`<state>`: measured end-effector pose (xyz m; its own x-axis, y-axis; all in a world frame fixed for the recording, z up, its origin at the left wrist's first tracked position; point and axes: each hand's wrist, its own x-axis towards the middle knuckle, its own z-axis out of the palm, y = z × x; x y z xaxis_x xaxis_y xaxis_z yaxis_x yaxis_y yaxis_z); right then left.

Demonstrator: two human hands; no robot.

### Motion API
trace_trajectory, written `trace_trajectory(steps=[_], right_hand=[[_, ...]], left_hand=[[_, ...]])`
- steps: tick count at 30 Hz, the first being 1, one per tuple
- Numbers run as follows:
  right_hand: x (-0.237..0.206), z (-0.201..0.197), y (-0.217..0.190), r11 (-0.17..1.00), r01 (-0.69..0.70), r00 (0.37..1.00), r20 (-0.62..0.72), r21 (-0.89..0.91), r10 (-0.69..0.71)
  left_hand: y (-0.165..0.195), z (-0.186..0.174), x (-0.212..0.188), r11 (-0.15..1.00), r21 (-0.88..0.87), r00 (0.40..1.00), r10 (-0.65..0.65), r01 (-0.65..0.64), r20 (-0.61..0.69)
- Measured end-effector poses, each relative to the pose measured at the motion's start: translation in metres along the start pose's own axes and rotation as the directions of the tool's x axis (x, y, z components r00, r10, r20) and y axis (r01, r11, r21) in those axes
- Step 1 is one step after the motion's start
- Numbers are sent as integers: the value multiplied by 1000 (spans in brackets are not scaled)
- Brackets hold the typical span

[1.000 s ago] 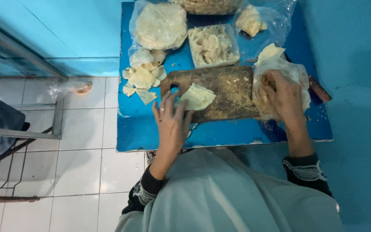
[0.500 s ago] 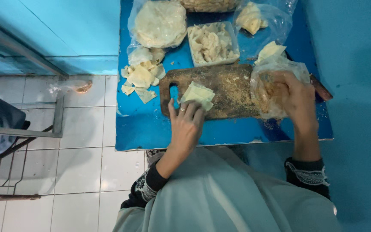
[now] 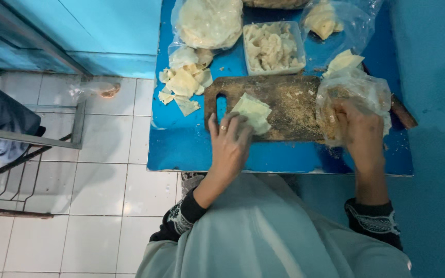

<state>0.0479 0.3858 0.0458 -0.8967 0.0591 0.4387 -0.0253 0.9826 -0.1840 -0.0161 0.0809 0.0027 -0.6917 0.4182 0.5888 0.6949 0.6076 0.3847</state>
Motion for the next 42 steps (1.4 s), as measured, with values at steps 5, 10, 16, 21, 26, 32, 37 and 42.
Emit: trace_trajectory(steps=[5, 10, 16, 21, 26, 32, 37, 42], right_hand=[[-2, 8, 4, 994, -111, 994, 3, -13, 111], [8, 2, -4, 915, -235, 955, -99, 327, 281], [15, 21, -91, 704, -191, 979, 82, 684, 186], [13, 36, -147, 889, 251, 965, -30, 384, -260], [9, 28, -148, 877, 376, 925, -65, 300, -374], [24, 39, -133, 845, 169, 972, 54, 508, -227], [25, 44, -134, 801, -42, 991, 129, 597, -45], [13, 43, -143, 893, 296, 953, -41, 340, -300]], left_hand=[[3, 3, -1, 998, -58, 999, -10, 8, -44], [-1, -9, -4, 990, -122, 991, -87, 74, -100], [1, -18, -6, 962, -45, 957, -273, 270, -96], [8, -13, -4, 975, 5, 968, -222, 224, -119], [12, -13, -3, 985, 7, 981, -171, 172, -92], [14, -16, 3, 973, -161, 975, -188, 168, -119], [11, -19, 5, 937, -288, 966, -236, 199, -103], [9, -18, 4, 902, -388, 963, -248, 190, -104]])
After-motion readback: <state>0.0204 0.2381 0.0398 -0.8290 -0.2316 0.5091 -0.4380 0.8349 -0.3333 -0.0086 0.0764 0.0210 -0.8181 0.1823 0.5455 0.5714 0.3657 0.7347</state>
